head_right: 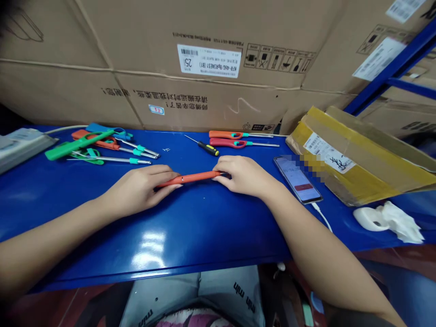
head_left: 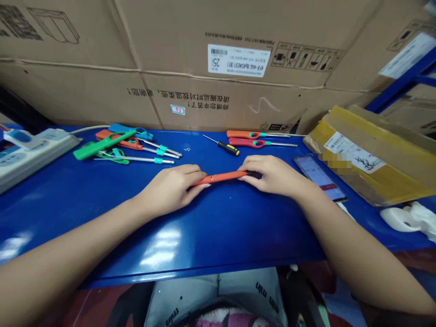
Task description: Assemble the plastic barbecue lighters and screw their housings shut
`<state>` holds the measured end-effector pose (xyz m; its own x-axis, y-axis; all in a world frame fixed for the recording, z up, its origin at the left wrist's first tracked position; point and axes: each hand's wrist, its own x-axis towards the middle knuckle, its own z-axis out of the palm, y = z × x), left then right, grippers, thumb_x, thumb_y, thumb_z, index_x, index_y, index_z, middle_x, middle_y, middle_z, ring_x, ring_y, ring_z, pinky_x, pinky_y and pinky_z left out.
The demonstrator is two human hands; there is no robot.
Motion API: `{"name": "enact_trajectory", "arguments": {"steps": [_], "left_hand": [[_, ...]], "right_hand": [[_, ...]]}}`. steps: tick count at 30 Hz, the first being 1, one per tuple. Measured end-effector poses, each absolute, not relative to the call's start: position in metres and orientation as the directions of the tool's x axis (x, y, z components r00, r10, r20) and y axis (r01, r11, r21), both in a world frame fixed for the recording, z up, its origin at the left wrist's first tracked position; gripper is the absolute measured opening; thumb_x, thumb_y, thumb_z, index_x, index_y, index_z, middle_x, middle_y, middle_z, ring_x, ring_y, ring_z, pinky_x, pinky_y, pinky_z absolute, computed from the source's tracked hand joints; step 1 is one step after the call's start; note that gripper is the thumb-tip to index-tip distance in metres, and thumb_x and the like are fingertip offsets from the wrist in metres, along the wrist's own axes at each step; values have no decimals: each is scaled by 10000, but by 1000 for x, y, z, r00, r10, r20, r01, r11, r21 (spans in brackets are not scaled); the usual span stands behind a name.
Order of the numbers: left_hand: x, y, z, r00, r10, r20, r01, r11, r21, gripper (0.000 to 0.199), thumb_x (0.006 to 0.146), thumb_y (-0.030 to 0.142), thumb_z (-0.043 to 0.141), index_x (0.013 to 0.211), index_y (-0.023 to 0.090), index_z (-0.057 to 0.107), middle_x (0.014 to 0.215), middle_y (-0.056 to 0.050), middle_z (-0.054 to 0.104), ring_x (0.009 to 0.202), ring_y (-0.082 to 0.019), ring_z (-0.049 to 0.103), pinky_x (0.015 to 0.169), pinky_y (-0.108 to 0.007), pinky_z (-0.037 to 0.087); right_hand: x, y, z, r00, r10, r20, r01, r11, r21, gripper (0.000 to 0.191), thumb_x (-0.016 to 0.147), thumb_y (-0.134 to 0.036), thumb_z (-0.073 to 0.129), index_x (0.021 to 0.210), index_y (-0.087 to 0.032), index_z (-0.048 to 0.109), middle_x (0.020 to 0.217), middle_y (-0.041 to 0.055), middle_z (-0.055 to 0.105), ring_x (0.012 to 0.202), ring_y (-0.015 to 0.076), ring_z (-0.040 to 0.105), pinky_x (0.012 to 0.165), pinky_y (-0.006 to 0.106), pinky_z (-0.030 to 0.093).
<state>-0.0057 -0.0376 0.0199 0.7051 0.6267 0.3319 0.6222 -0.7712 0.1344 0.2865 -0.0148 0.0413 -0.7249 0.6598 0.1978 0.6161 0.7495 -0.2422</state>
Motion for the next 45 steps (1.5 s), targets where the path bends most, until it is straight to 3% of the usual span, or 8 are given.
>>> {"name": "enact_trajectory", "arguments": {"steps": [5,13,21,32,37,40,42,45], "left_hand": [[-4,-38,20,712,606,353,601,-787,139,312,1044,336,463,998,136,698,853,-54,655,778,-183,635,690,-282,479],[4,-45,22,698,576,425,556,-810,184,296,1036,323,498,1068,118,709,918,-85,694,830,-201,657,751,-298,514],[3,-38,15,618,600,508,479,-800,362,270,973,373,639,1078,138,721,934,-65,725,842,-170,668,756,-256,513],[3,-43,25,509,649,565,486,-759,434,210,940,305,657,1012,129,747,821,-56,695,744,-160,611,711,-278,484],[11,-44,31,301,938,172,309,-267,913,367,878,484,698,985,135,740,777,-50,705,595,-130,601,577,-253,509],[14,-44,32,297,952,-77,137,37,990,464,873,528,683,1118,134,705,698,-22,663,547,-123,590,511,-231,515],[14,-45,32,314,948,-51,149,4,989,493,918,552,615,1168,135,693,714,-29,665,576,-134,617,530,-242,546],[11,-45,29,384,896,222,339,-360,869,471,938,536,611,1186,147,704,944,-88,732,762,-174,693,697,-295,607]], "right_hand": [[288,-14,42,-738,647,190,632,762,-141,243,995,-283,555,915,-153,745,879,68,695,778,186,641,686,298,444],[272,-26,42,-748,610,262,579,792,-192,278,978,-387,603,1129,-180,709,1171,83,705,1083,228,655,878,316,478],[263,-31,39,-730,620,286,612,780,-130,311,1031,-381,495,919,-177,701,918,59,730,878,213,661,760,315,430],[270,-28,41,-712,620,329,598,781,-177,286,1041,-365,480,1080,-187,700,1091,62,739,1031,208,680,856,309,493],[269,-31,43,-717,565,409,596,801,-60,435,1000,-443,559,1342,-178,610,1258,106,703,1140,243,671,867,328,520],[269,-32,44,-737,557,382,601,799,-5,448,998,-467,558,1352,-200,622,1223,94,715,1024,227,701,756,308,515],[269,-33,44,-729,574,374,618,786,-1,408,1025,-438,513,1346,-220,637,1183,77,725,947,205,706,704,293,495],[269,-34,44,-712,601,363,636,771,-30,414,1041,-436,475,1374,-239,625,1186,74,720,945,196,696,700,280,483]]}}
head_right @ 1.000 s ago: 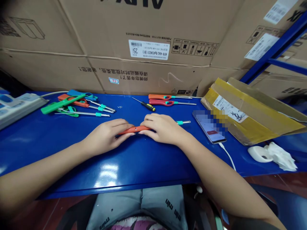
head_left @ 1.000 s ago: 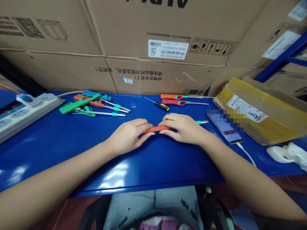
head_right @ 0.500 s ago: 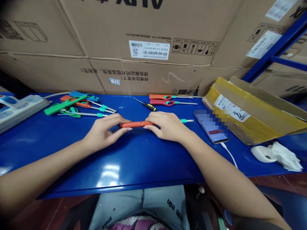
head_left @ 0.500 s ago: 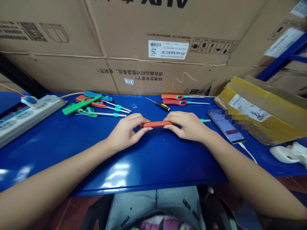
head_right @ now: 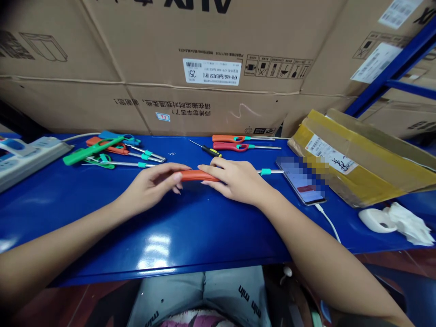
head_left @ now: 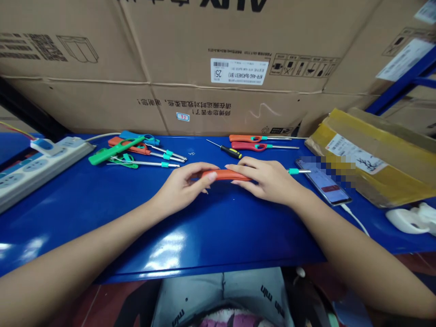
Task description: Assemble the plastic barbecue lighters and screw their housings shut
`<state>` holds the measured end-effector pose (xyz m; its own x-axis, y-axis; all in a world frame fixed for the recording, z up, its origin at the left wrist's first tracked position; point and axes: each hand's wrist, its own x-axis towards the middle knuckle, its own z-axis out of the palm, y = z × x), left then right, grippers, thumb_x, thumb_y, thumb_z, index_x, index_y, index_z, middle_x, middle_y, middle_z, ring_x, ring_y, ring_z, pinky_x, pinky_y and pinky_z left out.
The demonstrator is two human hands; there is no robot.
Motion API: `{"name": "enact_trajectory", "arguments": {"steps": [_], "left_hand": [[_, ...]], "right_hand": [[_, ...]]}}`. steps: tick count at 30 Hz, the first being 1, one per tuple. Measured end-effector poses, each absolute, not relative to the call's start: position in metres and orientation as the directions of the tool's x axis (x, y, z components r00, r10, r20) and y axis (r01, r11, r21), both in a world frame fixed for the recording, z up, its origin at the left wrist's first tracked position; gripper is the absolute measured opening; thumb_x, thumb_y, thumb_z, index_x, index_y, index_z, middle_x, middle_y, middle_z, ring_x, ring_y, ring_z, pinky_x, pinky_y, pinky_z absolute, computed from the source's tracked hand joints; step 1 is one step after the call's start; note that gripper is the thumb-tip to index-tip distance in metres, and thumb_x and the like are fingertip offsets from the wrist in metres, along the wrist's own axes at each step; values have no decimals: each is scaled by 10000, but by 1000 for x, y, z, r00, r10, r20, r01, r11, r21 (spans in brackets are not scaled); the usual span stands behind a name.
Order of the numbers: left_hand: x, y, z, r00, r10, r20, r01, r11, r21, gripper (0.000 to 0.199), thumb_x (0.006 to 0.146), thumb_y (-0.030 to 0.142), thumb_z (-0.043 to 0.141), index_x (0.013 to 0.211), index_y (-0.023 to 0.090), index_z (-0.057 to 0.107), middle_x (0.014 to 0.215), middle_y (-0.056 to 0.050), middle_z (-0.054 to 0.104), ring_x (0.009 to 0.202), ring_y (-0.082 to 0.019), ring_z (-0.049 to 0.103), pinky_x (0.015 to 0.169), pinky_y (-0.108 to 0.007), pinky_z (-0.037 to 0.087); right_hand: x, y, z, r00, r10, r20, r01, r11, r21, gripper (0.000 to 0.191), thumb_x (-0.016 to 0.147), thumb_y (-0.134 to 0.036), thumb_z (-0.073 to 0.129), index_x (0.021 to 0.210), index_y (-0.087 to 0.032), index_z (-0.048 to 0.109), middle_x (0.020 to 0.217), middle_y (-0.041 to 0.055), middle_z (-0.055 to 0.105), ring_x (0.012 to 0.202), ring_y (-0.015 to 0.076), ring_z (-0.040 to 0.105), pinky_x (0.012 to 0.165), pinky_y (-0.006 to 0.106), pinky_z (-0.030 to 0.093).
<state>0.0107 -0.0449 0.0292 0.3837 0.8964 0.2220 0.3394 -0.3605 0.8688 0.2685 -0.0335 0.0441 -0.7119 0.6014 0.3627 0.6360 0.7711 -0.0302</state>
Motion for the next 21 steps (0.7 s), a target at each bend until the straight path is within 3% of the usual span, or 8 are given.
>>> {"name": "enact_trajectory", "arguments": {"steps": [3,6,11,18,21], "left_hand": [[5,-44,24,531,708,467,472,-704,531,373,950,411,652,1235,175,699,1118,-101,728,975,-204,702,890,-320,588],[0,-42,18,608,594,527,477,-804,356,319,1008,343,573,1260,180,680,1126,-98,737,1012,-192,712,933,-303,581],[0,-44,16,644,520,562,446,-851,277,297,1019,302,552,1251,156,670,1133,-108,754,1026,-192,730,945,-288,590],[-7,-38,22,662,487,570,458,-865,206,298,1016,280,556,1250,126,660,1168,-126,753,1071,-197,727,989,-290,574],[-15,-29,23,660,484,574,460,-865,200,306,1004,284,573,1248,126,669,1159,-131,758,1050,-209,735,974,-306,582]], "right_hand": [[268,-35,43,-717,619,321,637,769,-60,421,1046,-432,457,1393,-252,612,1218,78,708,960,200,690,713,284,484],[267,-36,42,-730,614,301,618,781,-96,394,1047,-396,461,1371,-248,628,1232,74,713,969,201,695,727,291,491],[264,-40,44,-749,594,292,560,804,-201,302,1047,-320,473,1247,-231,681,1265,45,736,1113,198,700,882,291,511],[272,-34,49,-729,615,301,605,784,-136,344,1031,-406,512,1228,-200,704,1252,69,748,1107,234,720,868,317,539],[282,-25,47,-721,638,271,630,766,-127,368,1032,-361,505,1302,-171,669,1282,107,732,1131,264,712,893,358,546]]}}
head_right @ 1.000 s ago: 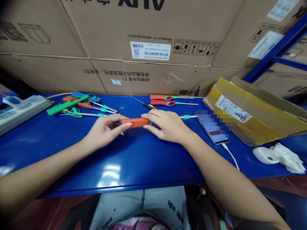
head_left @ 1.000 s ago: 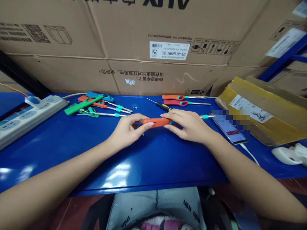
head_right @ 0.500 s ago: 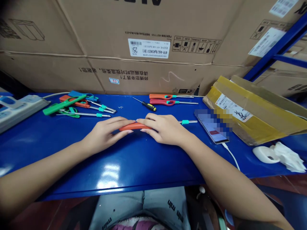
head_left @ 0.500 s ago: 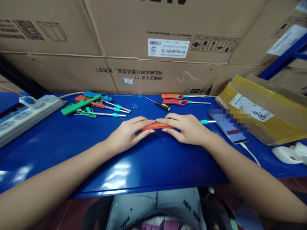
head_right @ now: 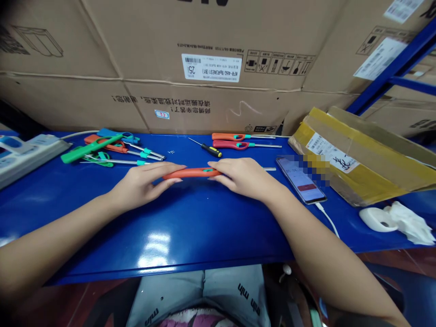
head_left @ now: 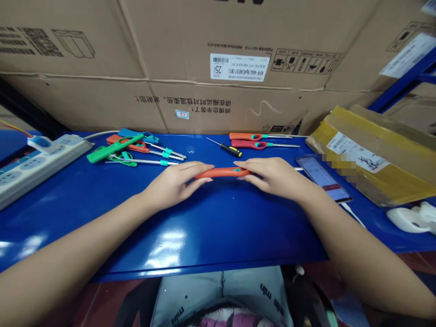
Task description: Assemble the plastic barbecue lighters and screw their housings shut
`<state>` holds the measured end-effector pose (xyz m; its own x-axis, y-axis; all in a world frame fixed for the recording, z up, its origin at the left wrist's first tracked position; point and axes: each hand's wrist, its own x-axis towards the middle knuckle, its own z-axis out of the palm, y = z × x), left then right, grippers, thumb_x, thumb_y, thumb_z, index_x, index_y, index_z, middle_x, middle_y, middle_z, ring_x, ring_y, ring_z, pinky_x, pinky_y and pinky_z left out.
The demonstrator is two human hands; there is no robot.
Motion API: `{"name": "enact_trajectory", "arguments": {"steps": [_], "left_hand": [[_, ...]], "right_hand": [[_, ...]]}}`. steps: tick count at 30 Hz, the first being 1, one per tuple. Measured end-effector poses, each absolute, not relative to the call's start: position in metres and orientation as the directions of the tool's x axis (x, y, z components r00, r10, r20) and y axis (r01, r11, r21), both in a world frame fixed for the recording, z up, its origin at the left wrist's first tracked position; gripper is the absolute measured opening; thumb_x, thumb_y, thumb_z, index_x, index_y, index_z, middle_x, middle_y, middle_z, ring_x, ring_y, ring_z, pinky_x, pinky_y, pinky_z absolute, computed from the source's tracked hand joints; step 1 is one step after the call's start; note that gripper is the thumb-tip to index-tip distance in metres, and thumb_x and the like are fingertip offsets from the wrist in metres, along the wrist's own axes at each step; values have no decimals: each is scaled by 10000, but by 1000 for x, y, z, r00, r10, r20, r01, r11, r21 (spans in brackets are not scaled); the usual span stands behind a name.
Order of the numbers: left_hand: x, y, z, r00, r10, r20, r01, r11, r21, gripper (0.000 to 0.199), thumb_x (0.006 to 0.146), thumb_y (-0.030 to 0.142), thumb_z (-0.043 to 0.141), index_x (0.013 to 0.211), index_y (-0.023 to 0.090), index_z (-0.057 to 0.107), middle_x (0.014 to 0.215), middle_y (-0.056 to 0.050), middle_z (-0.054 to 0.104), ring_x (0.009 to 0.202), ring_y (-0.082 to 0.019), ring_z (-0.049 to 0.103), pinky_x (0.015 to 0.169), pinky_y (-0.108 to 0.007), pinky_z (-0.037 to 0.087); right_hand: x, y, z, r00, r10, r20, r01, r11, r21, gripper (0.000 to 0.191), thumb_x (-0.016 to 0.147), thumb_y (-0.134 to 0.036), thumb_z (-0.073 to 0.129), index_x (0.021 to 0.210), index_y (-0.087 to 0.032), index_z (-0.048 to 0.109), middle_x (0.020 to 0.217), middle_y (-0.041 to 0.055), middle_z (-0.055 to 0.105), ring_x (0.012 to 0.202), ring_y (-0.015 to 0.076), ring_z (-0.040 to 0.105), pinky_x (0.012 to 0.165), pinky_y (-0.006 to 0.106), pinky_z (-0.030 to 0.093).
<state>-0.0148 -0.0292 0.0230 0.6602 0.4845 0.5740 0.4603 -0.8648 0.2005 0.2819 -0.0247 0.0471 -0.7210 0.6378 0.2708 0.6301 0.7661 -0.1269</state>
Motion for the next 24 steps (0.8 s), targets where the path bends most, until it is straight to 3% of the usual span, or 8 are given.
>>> {"name": "enact_trajectory", "arguments": {"steps": [3,7,12,15,21,24], "left_hand": [[-19,-24,23,658,510,554,468,-853,230,306,995,314,582,1230,150,689,1151,-126,762,1045,-225,738,982,-337,583],[-20,-22,22,660,508,553,467,-854,228,289,1001,312,569,1185,131,699,1093,-130,771,974,-213,748,918,-312,601],[-25,-19,25,676,518,525,472,-851,232,304,1008,331,552,1223,163,685,1148,-108,763,1028,-204,738,965,-314,586],[-28,-17,27,697,505,508,461,-859,221,313,1010,341,548,1231,165,680,1147,-104,762,1023,-200,737,954,-307,586],[-27,-18,27,689,529,495,468,-846,254,293,1009,342,547,1174,150,693,1073,-97,770,945,-187,740,886,-272,582],[-25,-20,29,654,572,494,483,-819,308,284,991,354,567,1145,159,703,1057,-94,774,944,-197,735,888,-291,577]], "right_hand": [[288,-19,44,-717,650,251,638,758,-137,352,1034,-333,490,1280,-164,677,1268,114,737,1115,272,714,892,365,538],[288,-20,45,-722,647,244,640,759,-119,334,1047,-345,450,1123,-181,731,1055,83,790,923,243,740,755,322,508],[286,-22,47,-718,645,261,619,764,-184,272,1020,-318,520,1147,-190,723,1120,91,777,981,235,723,807,319,498],[285,-20,45,-721,655,228,622,756,-204,242,1011,-303,528,1077,-188,731,1036,77,777,911,216,710,775,307,479],[287,-20,42,-693,677,248,681,728,-84,257,1009,-263,483,979,-153,714,942,91,765,782,217,676,662,315,392],[287,-21,44,-675,703,224,702,706,-100,236,1007,-279,501,1000,-173,711,976,83,775,820,225,691,680,314,404]]}}
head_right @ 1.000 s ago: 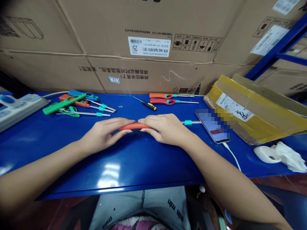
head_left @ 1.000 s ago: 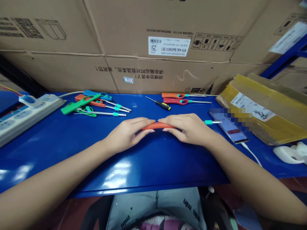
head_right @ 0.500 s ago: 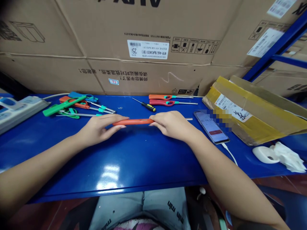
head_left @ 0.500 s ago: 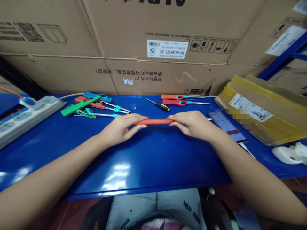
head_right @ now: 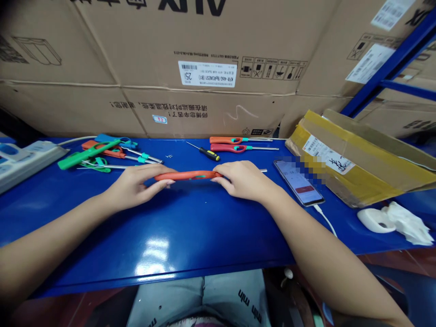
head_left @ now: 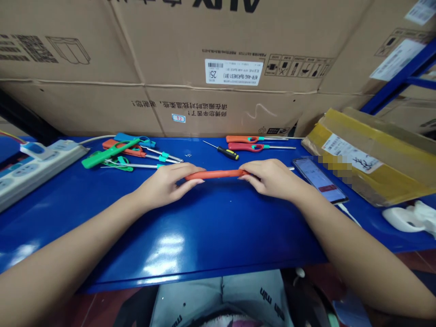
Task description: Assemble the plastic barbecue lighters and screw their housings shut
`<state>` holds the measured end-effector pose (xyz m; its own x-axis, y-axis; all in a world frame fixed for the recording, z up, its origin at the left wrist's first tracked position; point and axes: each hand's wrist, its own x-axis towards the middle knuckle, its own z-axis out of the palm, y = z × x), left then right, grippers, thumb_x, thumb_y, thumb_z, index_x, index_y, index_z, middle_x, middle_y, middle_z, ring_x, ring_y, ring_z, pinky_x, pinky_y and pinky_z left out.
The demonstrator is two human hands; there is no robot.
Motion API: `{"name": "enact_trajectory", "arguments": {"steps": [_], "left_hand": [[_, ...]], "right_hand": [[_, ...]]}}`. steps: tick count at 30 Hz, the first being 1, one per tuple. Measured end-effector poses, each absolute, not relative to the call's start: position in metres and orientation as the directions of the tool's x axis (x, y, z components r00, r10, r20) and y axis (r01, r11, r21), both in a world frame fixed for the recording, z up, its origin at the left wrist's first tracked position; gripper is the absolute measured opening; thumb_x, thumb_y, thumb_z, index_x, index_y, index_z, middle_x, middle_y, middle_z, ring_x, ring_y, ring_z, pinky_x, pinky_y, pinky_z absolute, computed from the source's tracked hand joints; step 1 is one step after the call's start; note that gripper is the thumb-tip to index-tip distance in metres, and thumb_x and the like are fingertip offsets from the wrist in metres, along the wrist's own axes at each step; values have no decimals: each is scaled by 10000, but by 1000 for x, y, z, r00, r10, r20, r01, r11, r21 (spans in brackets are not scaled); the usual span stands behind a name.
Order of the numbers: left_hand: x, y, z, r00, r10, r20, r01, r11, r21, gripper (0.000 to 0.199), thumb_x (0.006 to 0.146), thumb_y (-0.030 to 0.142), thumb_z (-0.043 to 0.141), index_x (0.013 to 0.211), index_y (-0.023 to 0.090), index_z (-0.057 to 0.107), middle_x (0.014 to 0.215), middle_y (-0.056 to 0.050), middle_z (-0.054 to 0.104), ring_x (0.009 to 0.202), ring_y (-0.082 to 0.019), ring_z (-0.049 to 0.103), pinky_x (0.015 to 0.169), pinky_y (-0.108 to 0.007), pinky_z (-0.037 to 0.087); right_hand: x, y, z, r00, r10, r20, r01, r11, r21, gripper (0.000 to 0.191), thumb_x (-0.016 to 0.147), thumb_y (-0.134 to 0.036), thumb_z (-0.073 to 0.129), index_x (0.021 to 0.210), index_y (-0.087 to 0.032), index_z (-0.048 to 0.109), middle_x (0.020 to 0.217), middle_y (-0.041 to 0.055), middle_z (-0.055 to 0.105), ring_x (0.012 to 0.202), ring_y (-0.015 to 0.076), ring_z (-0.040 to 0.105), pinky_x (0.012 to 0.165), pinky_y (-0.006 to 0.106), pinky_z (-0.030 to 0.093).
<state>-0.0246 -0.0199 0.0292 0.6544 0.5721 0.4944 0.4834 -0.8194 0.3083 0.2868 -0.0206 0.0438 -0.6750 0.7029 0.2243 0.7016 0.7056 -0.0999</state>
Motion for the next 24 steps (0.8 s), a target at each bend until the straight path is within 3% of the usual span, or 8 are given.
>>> {"name": "enact_trajectory", "arguments": {"steps": [4,7,10,13,16,19,21,24], "left_hand": [[-16,-25,30,586,717,378,465,-679,568,280,985,385,579,1064,153,714,773,-37,756,653,-146,700,680,-246,575],[-5,-31,24,505,835,219,315,-414,854,341,994,430,560,1124,131,663,745,-34,744,499,-115,650,526,-223,552],[6,-36,16,468,873,136,176,-243,954,358,964,443,611,1115,120,642,743,-37,739,483,-117,647,481,-222,545],[11,-39,12,427,894,134,149,-216,965,419,891,405,722,1176,110,636,709,-17,729,544,-124,674,569,-236,590],[11,-40,12,421,897,137,125,-207,970,504,820,382,798,1212,111,633,870,-59,773,593,-133,700,619,-266,621],[8,-38,13,446,885,138,180,-239,954,405,880,388,743,1163,105,683,763,-49,767,570,-145,701,594,-263,617],[4,-37,14,469,854,226,244,-371,896,324,920,370,702,1120,116,729,760,-58,778,632,-167,734,635,-267,630],[-2,-36,15,558,681,474,275,-691,668,234,923,266,702,1120,158,765,1089,-106,791,967,-211,769,908,-307,625]], "right_hand": [[282,-22,44,-656,724,213,691,689,-218,273,1019,-375,512,1145,-198,677,1124,92,765,986,245,713,790,322,479],[275,-25,40,-666,716,211,656,696,-293,415,970,-422,598,1328,-215,567,1285,99,709,1079,248,703,843,334,514],[269,-29,36,-681,708,188,649,703,-292,498,937,-439,649,1366,-222,524,1336,100,684,1110,260,700,849,343,520],[267,-30,34,-661,728,183,673,683,-285,376,954,-443,626,1249,-217,569,1188,78,739,983,250,725,765,325,497],[270,-27,34,-647,739,187,681,671,-292,332,943,-452,639,1169,-219,569,1043,49,751,836,222,713,690,297,451],[272,-26,35,-661,730,173,676,680,-286,312,945,-445,638,1155,-225,567,995,34,744,792,207,694,656,280,412],[271,-26,36,-674,721,161,670,689,-277,248,953,-399,629,1127,-228,583,975,26,743,789,199,687,654,275,395],[269,-28,37,-701,699,144,652,709,-269,192,963,-355,610,1105,-227,609,988,23,746,807,191,683,663,274,386]]}}
